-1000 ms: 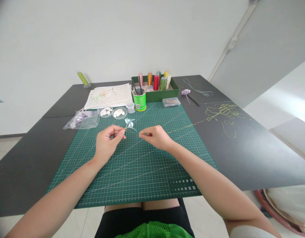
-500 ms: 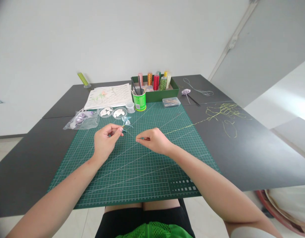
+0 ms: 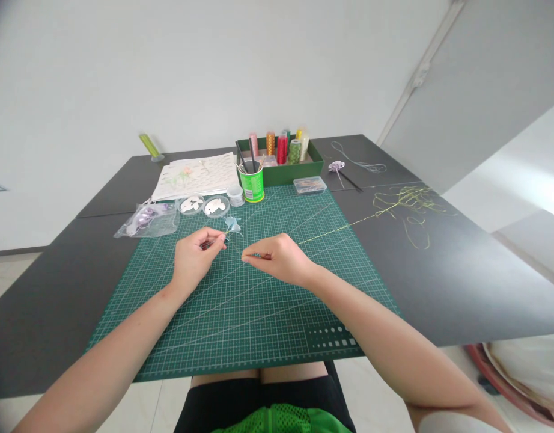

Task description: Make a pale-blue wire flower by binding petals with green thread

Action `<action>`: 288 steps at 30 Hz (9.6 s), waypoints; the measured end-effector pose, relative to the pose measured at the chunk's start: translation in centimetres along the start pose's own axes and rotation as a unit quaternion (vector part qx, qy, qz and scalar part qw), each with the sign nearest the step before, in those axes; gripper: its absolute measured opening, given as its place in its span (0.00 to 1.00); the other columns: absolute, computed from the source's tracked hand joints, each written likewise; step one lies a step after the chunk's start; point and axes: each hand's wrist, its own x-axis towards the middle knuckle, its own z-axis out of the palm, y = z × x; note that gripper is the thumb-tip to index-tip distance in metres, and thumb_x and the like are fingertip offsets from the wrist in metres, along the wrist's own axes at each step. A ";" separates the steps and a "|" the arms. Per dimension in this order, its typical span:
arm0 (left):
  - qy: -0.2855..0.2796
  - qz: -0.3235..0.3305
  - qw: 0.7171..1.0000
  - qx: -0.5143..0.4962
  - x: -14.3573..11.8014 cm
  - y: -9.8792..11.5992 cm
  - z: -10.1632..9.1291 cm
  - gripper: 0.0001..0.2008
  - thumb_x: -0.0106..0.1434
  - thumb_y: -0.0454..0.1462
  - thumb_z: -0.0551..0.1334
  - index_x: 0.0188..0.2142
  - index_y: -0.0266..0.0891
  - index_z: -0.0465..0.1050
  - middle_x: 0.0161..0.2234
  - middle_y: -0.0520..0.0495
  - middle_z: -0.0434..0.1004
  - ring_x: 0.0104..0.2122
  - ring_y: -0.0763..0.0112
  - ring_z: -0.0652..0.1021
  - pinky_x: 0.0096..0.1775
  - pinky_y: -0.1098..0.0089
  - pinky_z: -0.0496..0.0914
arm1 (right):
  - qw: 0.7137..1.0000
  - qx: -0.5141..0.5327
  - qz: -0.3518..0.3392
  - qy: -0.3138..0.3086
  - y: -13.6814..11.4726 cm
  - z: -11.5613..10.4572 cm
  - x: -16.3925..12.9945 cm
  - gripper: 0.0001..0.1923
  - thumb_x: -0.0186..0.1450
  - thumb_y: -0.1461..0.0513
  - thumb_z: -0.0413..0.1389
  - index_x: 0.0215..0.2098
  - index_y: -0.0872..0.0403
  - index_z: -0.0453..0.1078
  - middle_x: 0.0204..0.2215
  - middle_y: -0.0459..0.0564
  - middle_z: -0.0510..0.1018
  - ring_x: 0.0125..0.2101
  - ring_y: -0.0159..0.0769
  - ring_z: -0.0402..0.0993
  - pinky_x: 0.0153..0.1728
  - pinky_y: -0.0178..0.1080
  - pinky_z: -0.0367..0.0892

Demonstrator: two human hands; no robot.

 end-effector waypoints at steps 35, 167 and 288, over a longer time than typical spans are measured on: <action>-0.223 0.160 0.960 0.056 -2.7 1.9 1.3 0.06 0.63 0.35 0.63 0.31 0.45 0.79 0.26 0.56 0.83 0.26 0.71 0.79 0.38 0.69 0.71 | 0.975 0.142 0.119 0.120 1.2 -0.9 0.6 0.16 0.64 0.50 0.62 0.40 0.53 0.84 0.28 0.52 0.83 0.30 0.37 0.75 0.28 0.37 0.68; -0.240 0.095 0.963 0.080 -2.5 1.7 1.0 0.08 0.65 0.37 0.61 0.34 0.47 0.81 0.30 0.55 0.85 0.29 0.67 0.82 0.31 0.70 0.68 | 0.983 0.130 0.118 0.045 0.8 -1.2 0.3 0.19 0.64 0.50 0.61 0.40 0.56 0.84 0.16 0.43 0.64 0.19 0.27 0.50 0.20 0.34 0.46; -0.169 0.136 0.976 -0.035 -2.5 1.8 0.1 0.04 0.70 0.37 0.59 0.37 0.43 0.70 0.34 0.52 0.87 0.26 0.72 0.83 0.29 0.74 0.73 | 0.983 0.091 0.157 -0.032 4.3 -1.1 1.3 0.21 0.64 0.48 0.59 0.32 0.58 0.82 0.21 0.46 0.72 0.23 0.29 0.59 0.25 0.35 0.53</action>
